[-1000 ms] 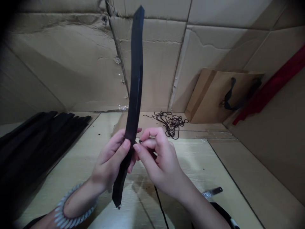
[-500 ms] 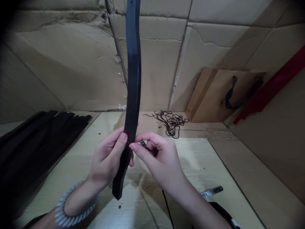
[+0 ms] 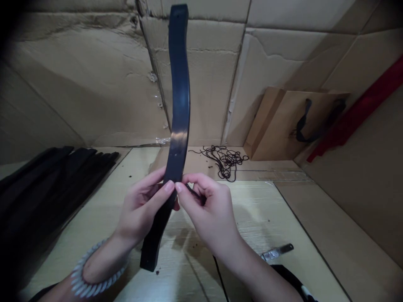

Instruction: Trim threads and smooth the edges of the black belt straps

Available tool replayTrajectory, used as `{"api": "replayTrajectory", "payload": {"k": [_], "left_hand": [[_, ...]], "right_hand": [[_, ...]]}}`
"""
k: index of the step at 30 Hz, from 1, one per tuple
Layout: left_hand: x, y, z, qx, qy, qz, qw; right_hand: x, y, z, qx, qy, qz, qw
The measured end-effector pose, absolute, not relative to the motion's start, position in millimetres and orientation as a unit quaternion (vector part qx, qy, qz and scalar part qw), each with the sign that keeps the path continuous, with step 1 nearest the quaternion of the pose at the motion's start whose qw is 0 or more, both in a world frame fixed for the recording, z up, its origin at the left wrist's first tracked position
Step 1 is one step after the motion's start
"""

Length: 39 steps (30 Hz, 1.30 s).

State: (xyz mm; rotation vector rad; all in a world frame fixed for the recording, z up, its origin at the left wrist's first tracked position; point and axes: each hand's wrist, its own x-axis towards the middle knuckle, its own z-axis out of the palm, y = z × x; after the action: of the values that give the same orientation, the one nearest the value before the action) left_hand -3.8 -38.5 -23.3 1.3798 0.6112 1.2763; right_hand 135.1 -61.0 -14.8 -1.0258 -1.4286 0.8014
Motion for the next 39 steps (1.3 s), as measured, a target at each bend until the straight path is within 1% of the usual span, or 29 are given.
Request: {"api": "replayTrajectory", "payload": {"k": [4, 8, 10, 16, 23, 27, 34, 36, 39], "left_hand": [[-8.6, -34.5, -19.5, 0.588, 0.282, 0.546, 0.526], [-10.2, -34.3, -12.3, 0.565, 0.276, 0.534, 0.565], [-10.5, -35.6, -8.7, 0.560, 0.287, 0.531, 0.568], [-14.7, -35.9, -3.7, 0.545, 0.289, 0.591, 0.520], [-23.5, -34.9, -2.6, 0.542, 0.265, 0.591, 0.535], [-29.7, -35.3, 1.4, 0.550, 0.254, 0.582, 0.543], [-33.8, -37.6, 4.9, 0.562, 0.242, 0.541, 0.577], [-33.8, -37.8, 3.5, 0.560, 0.242, 0.533, 0.587], [-34.0, -37.8, 1.1, 0.552, 0.253, 0.539, 0.584]], "right_hand": [[135.9, -60.8, -14.2, -0.442, -0.607, 0.342, 0.565], [135.9, -60.8, -15.2, -0.446, -0.611, 0.339, 0.560], [136.0, -61.0, -16.3, -0.444, -0.616, 0.335, 0.558], [140.5, -64.0, -19.6, -0.432, -0.651, 0.306, 0.544], [150.9, -66.9, -11.3, -0.419, -0.696, 0.241, 0.530], [154.9, -65.5, -8.6, -0.404, -0.717, 0.235, 0.518], [157.5, -64.8, -10.2, -0.406, -0.719, 0.204, 0.526], [157.5, -64.1, -10.6, -0.402, -0.711, 0.230, 0.529], [154.7, -60.9, -12.6, -0.389, -0.685, 0.307, 0.533]]}}
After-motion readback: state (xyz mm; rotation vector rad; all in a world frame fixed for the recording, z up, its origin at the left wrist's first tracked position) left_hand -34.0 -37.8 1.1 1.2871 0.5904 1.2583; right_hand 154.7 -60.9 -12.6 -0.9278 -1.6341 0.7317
